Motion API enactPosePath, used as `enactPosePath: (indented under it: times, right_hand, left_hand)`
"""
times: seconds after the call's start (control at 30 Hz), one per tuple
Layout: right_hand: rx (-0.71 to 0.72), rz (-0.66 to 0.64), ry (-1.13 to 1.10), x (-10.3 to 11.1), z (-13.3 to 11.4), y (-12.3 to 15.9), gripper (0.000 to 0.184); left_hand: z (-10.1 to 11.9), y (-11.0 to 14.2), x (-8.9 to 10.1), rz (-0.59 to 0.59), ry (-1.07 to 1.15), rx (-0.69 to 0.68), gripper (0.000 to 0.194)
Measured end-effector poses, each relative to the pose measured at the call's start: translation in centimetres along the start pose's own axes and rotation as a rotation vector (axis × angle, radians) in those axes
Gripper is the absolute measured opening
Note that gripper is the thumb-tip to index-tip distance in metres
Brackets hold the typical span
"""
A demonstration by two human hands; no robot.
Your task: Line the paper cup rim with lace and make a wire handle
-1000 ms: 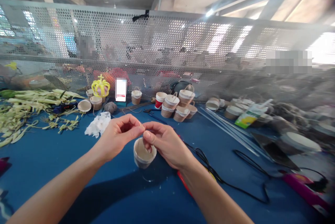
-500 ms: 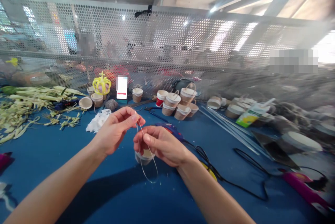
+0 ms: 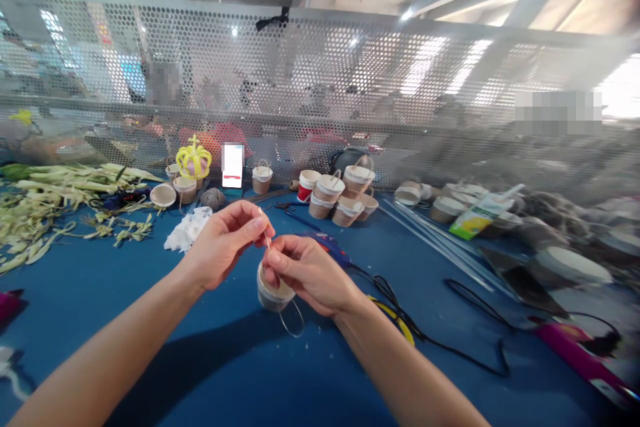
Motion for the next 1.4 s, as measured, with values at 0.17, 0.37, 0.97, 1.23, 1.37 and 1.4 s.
enactPosePath:
  times: [0.17,0.37,0.97,1.23,1.37,1.4]
  right_hand:
    - [-0.001,0.022,0.024,0.3,-0.1,-0.1,0.029]
    - [-0.053,-0.066,0.098,0.4,0.3,-0.3,0.028]
    - [-0.208,-0.112,-0.246,-1.3,3.5,0.2,0.03]
    - [-0.1,0.096,-0.197,0.1,4.2,1.4,0.03]
    - [-0.134,0.113,-0.238,0.3,5.3,2.4,0.025]
    - [-0.169,0.09,-0.264,0.1,5.8,2.6,0.025]
  left_hand:
    - [-0.5,-0.4,0.3,-0.017,-0.044,-0.007,0.016]
    - [-0.5,-1.1,1.6,0.029,-0.013,0.009,0.019]
    - [0.8,-1.0,2.3,0.018,0.044,-0.034,0.02]
    - [-0.8,-1.0,1.8,-0.029,-0.058,0.136,0.021]
    - [-1.7,-0.3,2.1,-0.017,-0.017,0.147,0.02]
    - [-2.0,-0.1,2.4,-0.001,0.009,0.133,0.019]
Point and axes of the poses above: each hand's wrist, its own y-axis away from the middle knuckle, its own x-axis out of the back of the hand, z = x × y, the point moved 8 cm from there along -y, towards the middle knuckle, and after that the axes turned 9 degrees about -y, right-handed, at the moved point
